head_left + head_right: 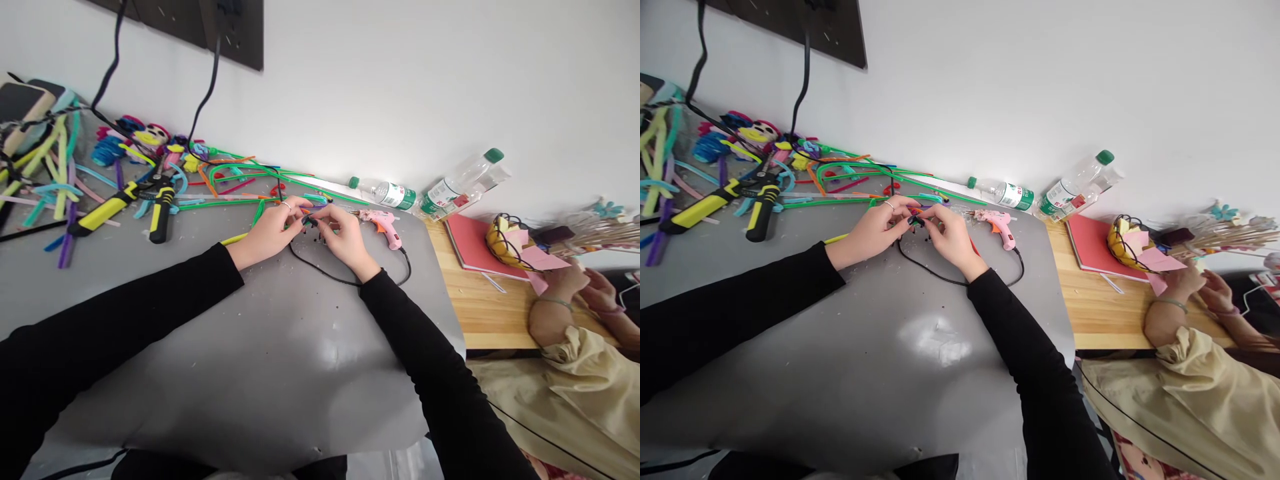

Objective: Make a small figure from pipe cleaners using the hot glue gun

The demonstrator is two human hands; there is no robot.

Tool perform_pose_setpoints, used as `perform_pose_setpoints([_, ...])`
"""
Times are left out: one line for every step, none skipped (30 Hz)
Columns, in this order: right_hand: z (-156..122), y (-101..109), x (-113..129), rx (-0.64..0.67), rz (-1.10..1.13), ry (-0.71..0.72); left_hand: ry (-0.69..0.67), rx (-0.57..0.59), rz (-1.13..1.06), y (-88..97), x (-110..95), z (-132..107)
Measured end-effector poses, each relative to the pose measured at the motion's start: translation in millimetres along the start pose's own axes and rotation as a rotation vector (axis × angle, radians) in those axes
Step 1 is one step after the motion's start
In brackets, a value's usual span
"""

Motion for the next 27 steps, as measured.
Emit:
perform_pose_setpoints([0, 1, 0, -0.002, 0.03, -0.017, 0.005, 0.017, -0.014, -2.0, 1, 0])
perform_pose_setpoints([0, 1, -1, -0.001, 0.065, -0.033, 0.01, 0.03, -0.029, -3.8, 3, 0])
perform_pose_setpoints([0, 1, -2, 0.0, 0.099, -0.047, 0.012, 0.038, -0.043, -5.4, 4, 0])
perform_pose_setpoints([1, 1, -3, 0.001, 0.127, -0.059, 0.012, 0.041, -0.052, -6.5, 4, 0])
perform_pose_setpoints([1, 2, -4, -0.003, 0.146, -0.067, 0.011, 0.043, -0.055, -7.4, 5, 0])
perform_pose_setpoints([1, 2, -4, -0.011, 0.155, -0.074, 0.008, 0.042, -0.052, -7.9, 5, 0])
perform_pose_setpoints([1, 3, -5, -0.022, 0.156, -0.078, 0.009, 0.038, -0.043, -8.0, 5, 0])
perform_pose_setpoints([1, 5, -6, -0.035, 0.151, -0.082, 0.013, 0.035, -0.034, -7.9, 5, 0])
perform_pose_setpoints([1, 6, -6, -0.051, 0.148, -0.085, 0.021, 0.033, -0.026, -7.5, 6, 0])
perform_pose_setpoints([1, 8, -7, -0.07, 0.148, -0.089, 0.032, 0.029, -0.02, -6.8, 6, 0])
perform_pose_setpoints([1, 10, -7, -0.09, 0.153, -0.092, 0.044, 0.027, -0.018, -6.1, 7, 0])
perform_pose_setpoints([1, 12, -8, -0.107, 0.159, -0.095, 0.054, 0.024, -0.019, -5.2, 7, 0])
perform_pose_setpoints([1, 13, -9, -0.12, 0.165, -0.1, 0.059, 0.021, -0.023, -4.4, 7, 0])
perform_pose_setpoints([1, 14, -10, -0.128, 0.168, -0.105, 0.061, 0.016, -0.029, -3.6, 6, -1])
perform_pose_setpoints([1, 14, -11, -0.128, 0.168, -0.111, 0.056, 0.008, -0.035, -2.7, 5, -1])
perform_pose_setpoints([2, 13, -13, -0.122, 0.165, -0.118, 0.049, 0.001, -0.041, -2.0, 4, -1])
perform_pose_setpoints([2, 12, -14, -0.112, 0.161, -0.124, 0.039, -0.005, -0.046, -1.6, 3, -1])
perform_pose_setpoints([2, 11, -16, -0.102, 0.157, -0.127, 0.031, -0.008, -0.049, -1.6, 2, -1])
perform_pose_setpoints([2, 9, -16, -0.092, 0.155, -0.128, 0.027, -0.008, -0.049, -1.8, 1, -1])
perform_pose_setpoints([2, 8, -17, -0.084, 0.154, -0.127, 0.026, -0.006, -0.046, -2.2, 1, -1])
perform_pose_setpoints([2, 7, -17, -0.08, 0.153, -0.124, 0.029, -0.005, -0.043, -2.5, 1, -1])
perform_pose_setpoints([2, 7, -16, -0.077, 0.15, -0.119, 0.033, -0.009, -0.04, -2.4, 2, -1])
perform_pose_setpoints([2, 7, -15, -0.075, 0.145, -0.113, 0.038, -0.016, -0.038, -2.0, 2, -1])
perform_pose_setpoints([2, 7, -14, -0.074, 0.139, -0.105, 0.04, -0.028, -0.036, -1.0, 3, -1])
perform_pose_setpoints([2, 7, -13, -0.074, 0.132, -0.097, 0.041, -0.044, -0.03, 0.6, 3, -1])
perform_pose_setpoints([2, 7, -12, -0.072, 0.124, -0.091, 0.042, -0.061, -0.02, 2.4, 4, -1])
perform_pose_setpoints([2, 7, -12, -0.071, 0.119, -0.086, 0.044, -0.077, -0.006, 4.2, 4, -1])
Point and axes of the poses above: each hand's wrist, its own z-axis towards the middle knuckle, its own y-axis out of the back of the hand, x = y × z, the point moved 8 cm from there along z, towards the middle knuckle, and after that the axes turned 6 degrees about -y, right-handed, at the moved point
